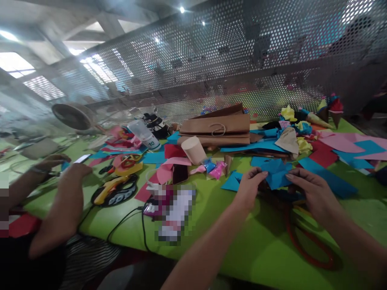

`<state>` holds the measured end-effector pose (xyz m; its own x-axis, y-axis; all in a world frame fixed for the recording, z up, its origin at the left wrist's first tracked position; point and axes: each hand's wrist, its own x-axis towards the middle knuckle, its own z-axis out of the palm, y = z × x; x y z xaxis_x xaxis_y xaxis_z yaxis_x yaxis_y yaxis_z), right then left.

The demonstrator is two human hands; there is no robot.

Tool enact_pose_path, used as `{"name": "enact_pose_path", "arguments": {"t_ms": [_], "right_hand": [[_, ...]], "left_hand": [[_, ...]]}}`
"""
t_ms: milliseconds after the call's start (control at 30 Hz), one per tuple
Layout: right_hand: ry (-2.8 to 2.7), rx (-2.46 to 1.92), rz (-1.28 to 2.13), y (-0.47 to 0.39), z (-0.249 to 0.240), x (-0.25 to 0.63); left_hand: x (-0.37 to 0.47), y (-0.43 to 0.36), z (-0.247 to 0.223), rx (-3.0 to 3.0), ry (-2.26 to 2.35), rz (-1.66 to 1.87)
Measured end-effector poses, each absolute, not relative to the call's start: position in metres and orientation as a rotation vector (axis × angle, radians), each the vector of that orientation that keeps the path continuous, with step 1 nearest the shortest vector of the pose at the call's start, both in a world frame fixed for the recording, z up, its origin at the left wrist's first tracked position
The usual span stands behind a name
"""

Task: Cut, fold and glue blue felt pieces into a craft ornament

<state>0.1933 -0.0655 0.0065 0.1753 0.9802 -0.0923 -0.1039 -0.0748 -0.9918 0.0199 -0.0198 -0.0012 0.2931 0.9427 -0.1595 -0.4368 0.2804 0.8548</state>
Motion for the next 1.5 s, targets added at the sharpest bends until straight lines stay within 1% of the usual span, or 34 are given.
{"name": "enact_pose_path", "arguments": {"t_ms": [500,933,1300,1500], "right_hand": [[-0.993,-1.250,1.138,-0.0656,0.0074,0.1934],[-1.051,-1.249,1.093,-0.0629,0.0078,0.1952],[-0.996,-1.255,1.050,-0.0604,0.0080,0.1963],[-0.997,-1.228,1.112,-0.0597,0.0065,0.1964]], "left_hand": [[0.0183,-0.0195,0.0020,0.898,0.793,1.057],[0.0187,-0.0130,0.0027,0.971,0.835,1.170],[0.0186,-0.0146,-0.0001,1.023,0.781,1.050],[0.0178,-0.0143,0.0016,1.014,0.767,1.073]]}}
